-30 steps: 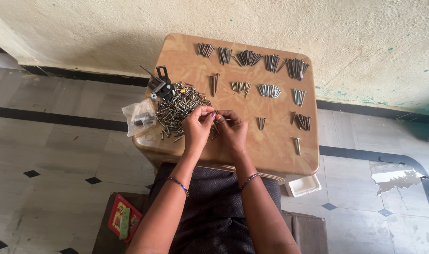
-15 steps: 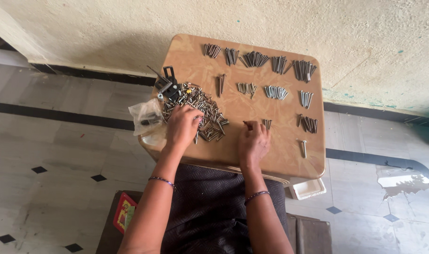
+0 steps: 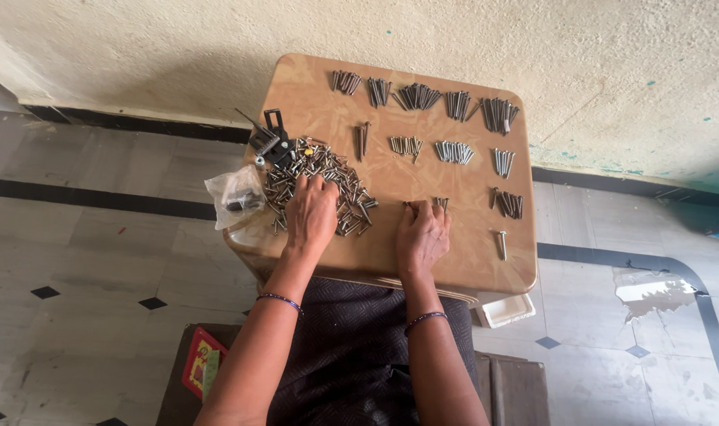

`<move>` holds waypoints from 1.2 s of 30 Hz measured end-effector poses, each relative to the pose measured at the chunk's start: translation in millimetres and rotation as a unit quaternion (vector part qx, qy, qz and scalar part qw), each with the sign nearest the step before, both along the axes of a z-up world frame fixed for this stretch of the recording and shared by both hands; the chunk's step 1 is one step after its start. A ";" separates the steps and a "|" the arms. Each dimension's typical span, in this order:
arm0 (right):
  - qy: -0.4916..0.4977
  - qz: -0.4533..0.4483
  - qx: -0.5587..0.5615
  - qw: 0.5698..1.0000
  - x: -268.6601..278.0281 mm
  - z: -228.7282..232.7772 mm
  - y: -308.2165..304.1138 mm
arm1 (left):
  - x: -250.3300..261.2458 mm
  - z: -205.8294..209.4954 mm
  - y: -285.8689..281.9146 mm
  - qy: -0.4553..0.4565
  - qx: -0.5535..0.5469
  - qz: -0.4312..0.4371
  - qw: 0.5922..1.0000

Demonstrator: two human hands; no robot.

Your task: The person picks up individual screws and nails from a large pile and sorts them by size and type into smaller arranged groups on a table.

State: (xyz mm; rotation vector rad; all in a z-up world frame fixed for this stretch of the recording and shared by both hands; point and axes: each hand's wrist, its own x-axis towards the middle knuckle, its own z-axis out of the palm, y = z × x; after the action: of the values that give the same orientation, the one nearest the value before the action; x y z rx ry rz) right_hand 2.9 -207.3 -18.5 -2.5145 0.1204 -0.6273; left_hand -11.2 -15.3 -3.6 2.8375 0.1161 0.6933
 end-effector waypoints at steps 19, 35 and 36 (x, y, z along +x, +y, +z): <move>0.011 0.113 0.164 0.980 -1.6 1.8 -50.5 | -12.8 8.4 -133.2 -0.062 -0.186 0.012 0.980; -0.031 0.167 0.104 0.980 -2.7 3.3 -46.9 | -7.6 -2.8 -130.7 -0.067 -0.156 -0.006 0.985; -0.028 0.164 0.106 0.980 -2.3 3.0 -47.1 | -6.5 -2.1 -130.1 -0.052 -0.155 -0.003 0.987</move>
State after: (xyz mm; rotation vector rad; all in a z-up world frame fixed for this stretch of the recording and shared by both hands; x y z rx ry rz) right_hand 0.6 -254.3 -15.5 -2.2412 -0.2318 -0.5189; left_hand -17.7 -145.4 -5.7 2.5003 0.1815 0.7479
